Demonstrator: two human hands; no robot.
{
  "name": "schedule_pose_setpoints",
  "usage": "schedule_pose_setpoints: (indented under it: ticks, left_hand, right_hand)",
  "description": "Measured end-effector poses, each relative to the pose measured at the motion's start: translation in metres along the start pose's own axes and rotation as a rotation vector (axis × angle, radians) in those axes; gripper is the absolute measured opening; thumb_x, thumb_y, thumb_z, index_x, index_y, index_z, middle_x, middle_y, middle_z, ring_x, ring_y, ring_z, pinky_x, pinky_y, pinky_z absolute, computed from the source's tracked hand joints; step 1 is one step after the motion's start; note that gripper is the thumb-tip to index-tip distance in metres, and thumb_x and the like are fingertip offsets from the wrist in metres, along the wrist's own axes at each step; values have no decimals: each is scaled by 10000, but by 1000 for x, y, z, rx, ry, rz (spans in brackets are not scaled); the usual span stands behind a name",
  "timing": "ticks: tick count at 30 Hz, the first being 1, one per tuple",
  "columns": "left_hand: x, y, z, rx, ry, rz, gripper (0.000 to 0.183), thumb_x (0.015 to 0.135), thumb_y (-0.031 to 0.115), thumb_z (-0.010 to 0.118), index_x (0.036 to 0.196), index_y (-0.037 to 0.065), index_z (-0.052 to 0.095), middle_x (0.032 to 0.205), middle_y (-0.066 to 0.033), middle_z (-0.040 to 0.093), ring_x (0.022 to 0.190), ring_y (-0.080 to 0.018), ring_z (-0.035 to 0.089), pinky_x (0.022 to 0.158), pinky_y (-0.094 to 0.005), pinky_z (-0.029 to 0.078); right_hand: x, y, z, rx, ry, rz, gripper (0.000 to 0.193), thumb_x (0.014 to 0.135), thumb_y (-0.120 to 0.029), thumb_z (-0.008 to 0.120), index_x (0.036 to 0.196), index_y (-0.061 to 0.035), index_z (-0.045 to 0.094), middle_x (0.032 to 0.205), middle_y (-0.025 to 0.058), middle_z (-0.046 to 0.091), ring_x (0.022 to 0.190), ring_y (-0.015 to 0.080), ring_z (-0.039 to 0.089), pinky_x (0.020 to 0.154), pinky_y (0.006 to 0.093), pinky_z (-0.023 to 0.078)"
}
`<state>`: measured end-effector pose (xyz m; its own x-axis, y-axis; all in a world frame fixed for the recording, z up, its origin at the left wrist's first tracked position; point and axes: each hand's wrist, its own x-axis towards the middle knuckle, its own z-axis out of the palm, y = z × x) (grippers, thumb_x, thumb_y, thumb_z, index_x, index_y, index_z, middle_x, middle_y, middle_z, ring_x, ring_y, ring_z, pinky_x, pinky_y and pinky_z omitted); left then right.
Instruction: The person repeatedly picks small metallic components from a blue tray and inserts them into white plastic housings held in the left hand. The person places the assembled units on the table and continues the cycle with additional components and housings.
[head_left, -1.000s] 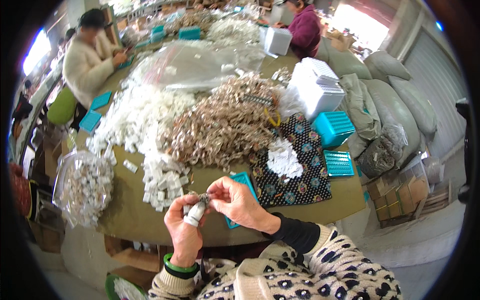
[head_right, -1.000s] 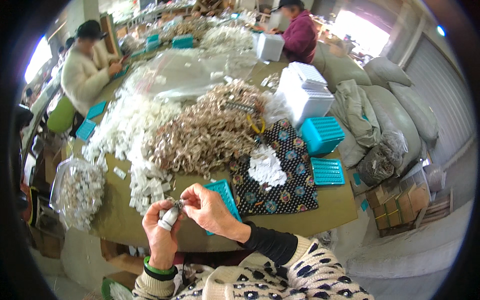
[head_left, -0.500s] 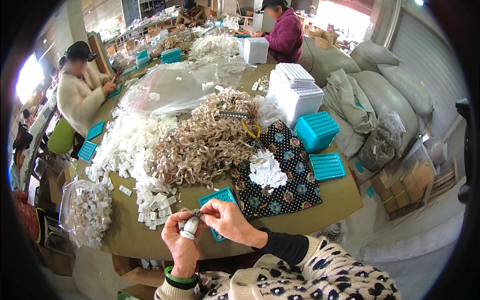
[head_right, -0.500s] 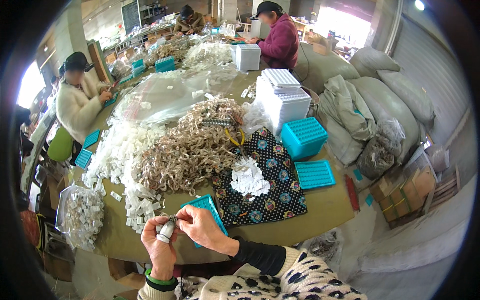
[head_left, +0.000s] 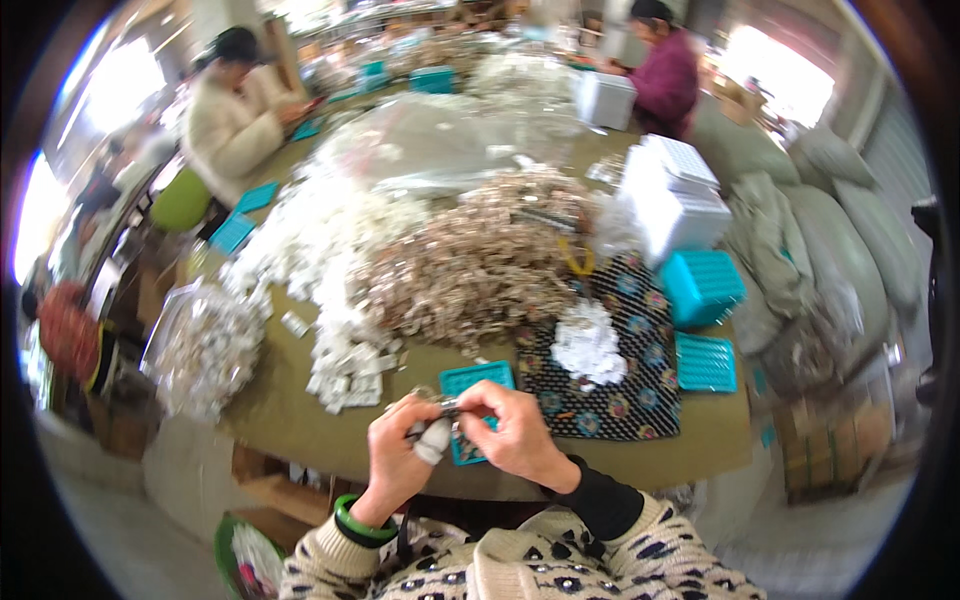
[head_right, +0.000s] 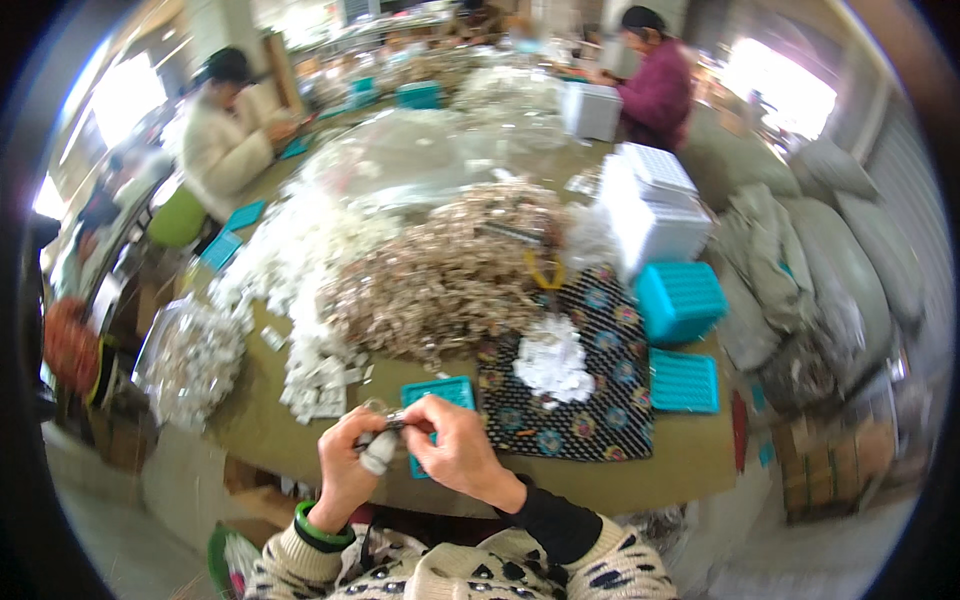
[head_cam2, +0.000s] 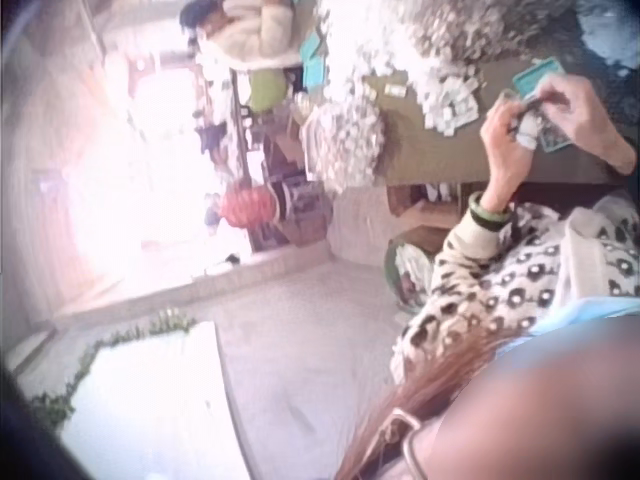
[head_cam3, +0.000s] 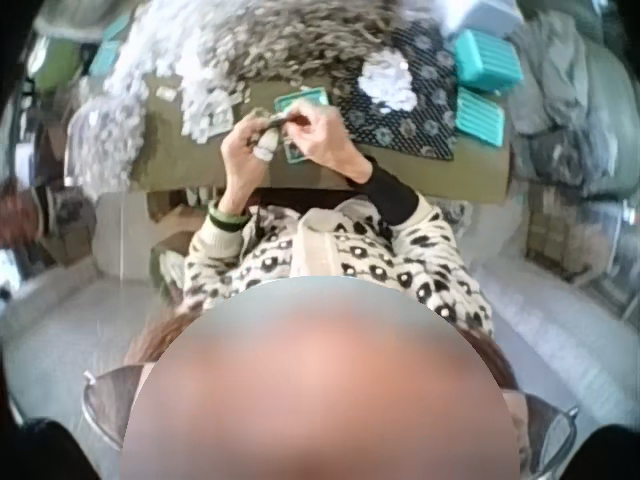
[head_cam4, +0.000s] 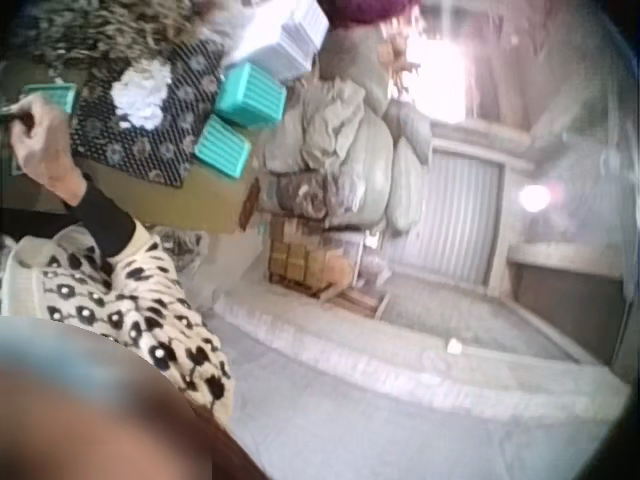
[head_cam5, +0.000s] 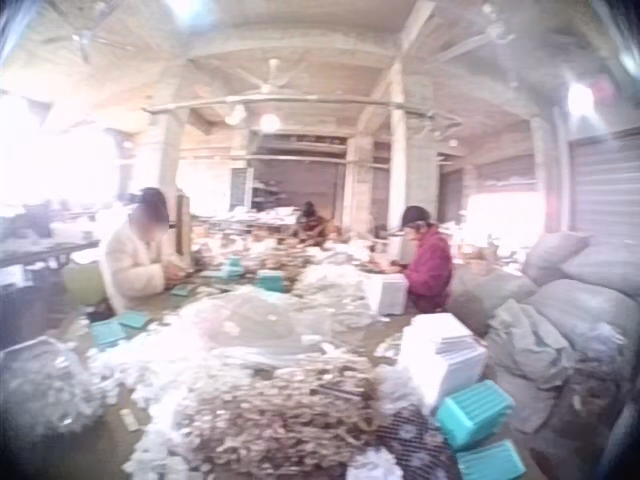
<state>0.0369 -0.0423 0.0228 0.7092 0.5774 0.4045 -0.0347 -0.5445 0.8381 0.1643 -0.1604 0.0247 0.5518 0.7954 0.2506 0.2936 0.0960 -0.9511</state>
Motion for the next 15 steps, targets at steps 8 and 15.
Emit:
schedule_pose_setpoints:
  ticks: [8, 15]
  left_hand:
    - [-3, 4, 2, 23, 196, 295, 262, 677, -45, 730, 891, 28, 598, 783, -102, 622, 653, -264, 620, 571, -329, 485]
    - [-7, -1, 2, 55, 292, 355, 226, 693, -31, 739, 862, 26, 602, 756, -105, 635, 614, -250, 619, 532, -316, 464]
  right_hand:
    - [-1, -14, 22, -158, 155, -348, 156, 802, 106, 633, 918, 16, 583, 894, 142, 655, 774, 211, 644, 713, 286, 512]
    - [-3, -15, 33, -223, 199, -421, 237, 760, 157, 608, 948, 15, 582, 891, 164, 644, 760, 305, 648, 691, 330, 528]
